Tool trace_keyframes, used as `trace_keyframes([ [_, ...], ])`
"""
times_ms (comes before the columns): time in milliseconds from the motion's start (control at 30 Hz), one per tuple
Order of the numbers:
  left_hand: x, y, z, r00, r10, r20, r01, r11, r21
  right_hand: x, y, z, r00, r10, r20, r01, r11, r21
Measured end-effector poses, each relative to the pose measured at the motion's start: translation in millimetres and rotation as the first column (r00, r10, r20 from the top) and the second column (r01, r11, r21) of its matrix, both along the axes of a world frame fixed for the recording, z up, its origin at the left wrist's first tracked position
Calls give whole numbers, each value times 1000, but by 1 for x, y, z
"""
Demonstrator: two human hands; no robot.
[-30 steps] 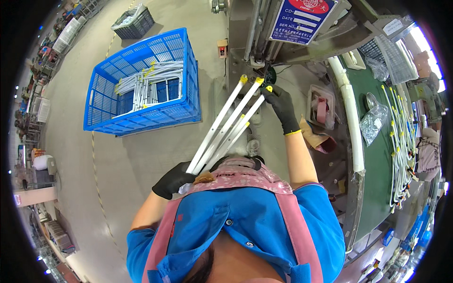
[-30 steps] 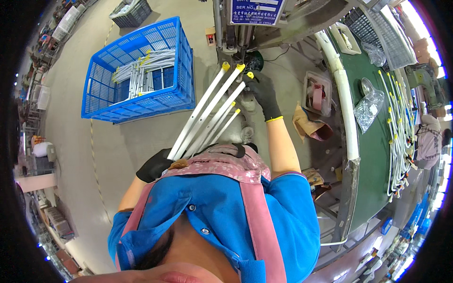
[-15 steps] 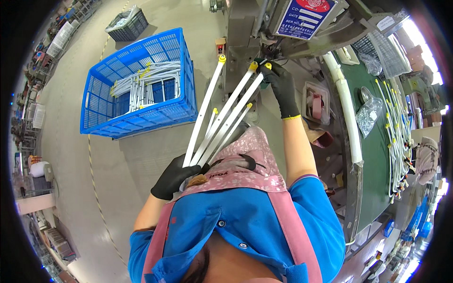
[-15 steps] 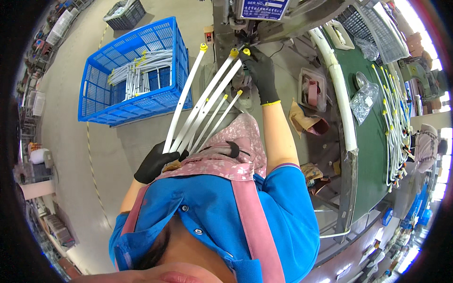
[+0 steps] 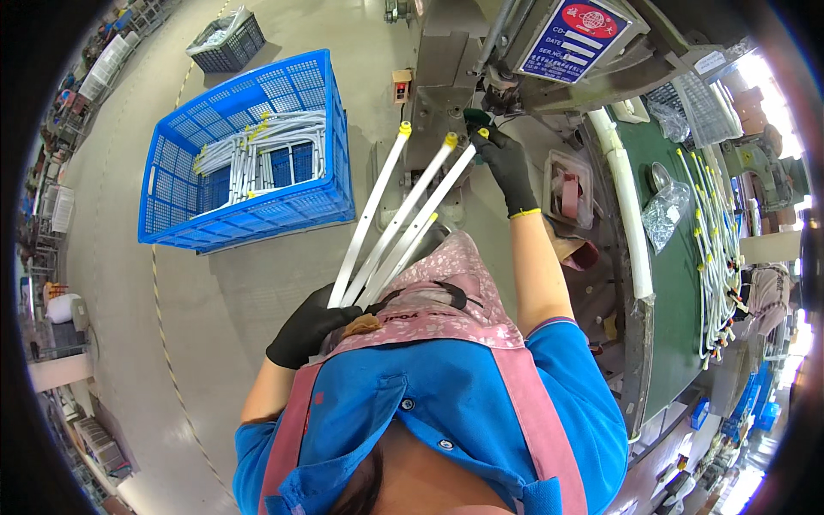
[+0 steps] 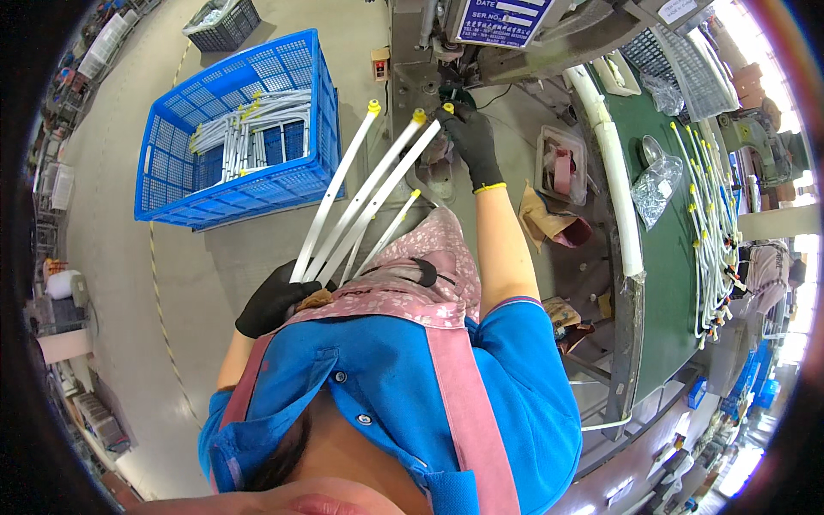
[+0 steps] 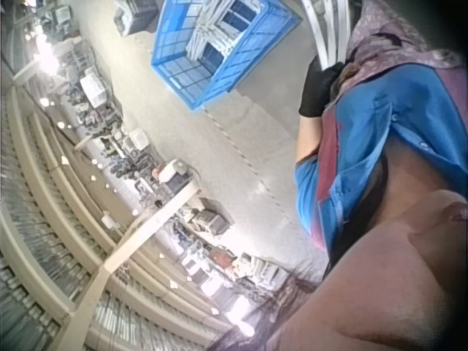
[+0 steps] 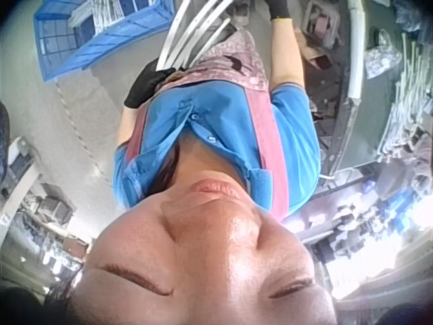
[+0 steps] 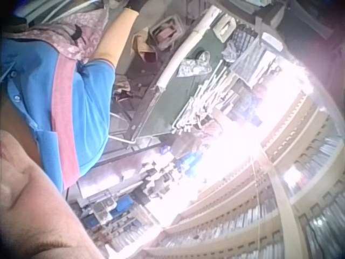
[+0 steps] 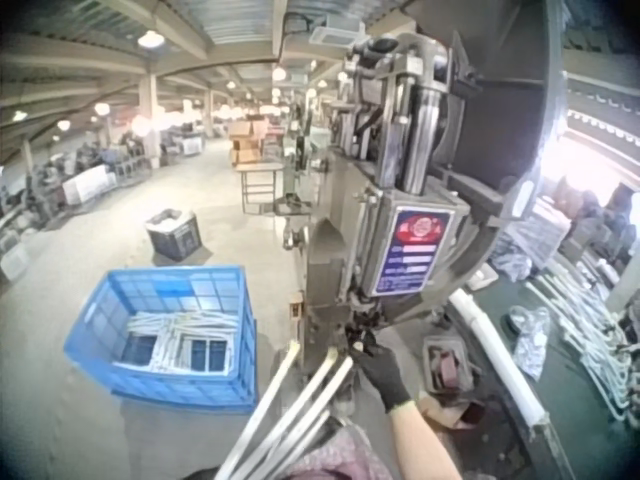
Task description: The person repeatedly picks up white metal frame components with yellow tips from a blue crate, inserts them into a machine to attach end caps, and returns the finished pieces to the crate. The process is repeated multiple times in a factory setting.
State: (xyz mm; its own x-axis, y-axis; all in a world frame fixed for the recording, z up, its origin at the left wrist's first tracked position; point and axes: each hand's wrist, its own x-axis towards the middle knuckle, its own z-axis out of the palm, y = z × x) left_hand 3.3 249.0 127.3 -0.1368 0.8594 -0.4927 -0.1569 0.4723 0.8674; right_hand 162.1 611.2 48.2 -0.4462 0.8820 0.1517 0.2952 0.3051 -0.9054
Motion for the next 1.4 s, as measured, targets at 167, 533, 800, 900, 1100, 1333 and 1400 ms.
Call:
trace_keyframes([
  [167, -2, 2, -13, 982, -103, -159, 98, 994, -40, 2, -9, -8, 999, 16, -52, -17, 1000, -21],
  [533, 4, 0, -28, 993, 72, 97, -67, 997, -46, 21, -17, -20, 990, 52, -130, -91, 944, -318],
  [800, -5, 0, -37, 1000, 28, 5, -28, 997, -72, 58, -38, -34, 988, 44, -147, -107, 881, -461],
  [900, -8, 6, -32, 994, 57, 94, -53, 997, -49, 76, -54, -41, 992, 59, -116, -110, 854, -508],
  [1100, -5, 30, -2, 970, 199, 141, -217, 968, 123, 106, -80, -52, 993, 85, -87, -120, 811, -573],
  [1333, 6, 51, 10, 850, 401, 342, -523, 722, 453, 82, -101, -24, 898, 279, -340, -437, 657, -615],
  [1400, 11, 68, 6, 813, 362, 456, -573, 638, 515, 70, -111, -2, 733, 253, -631, -673, 405, -619],
])
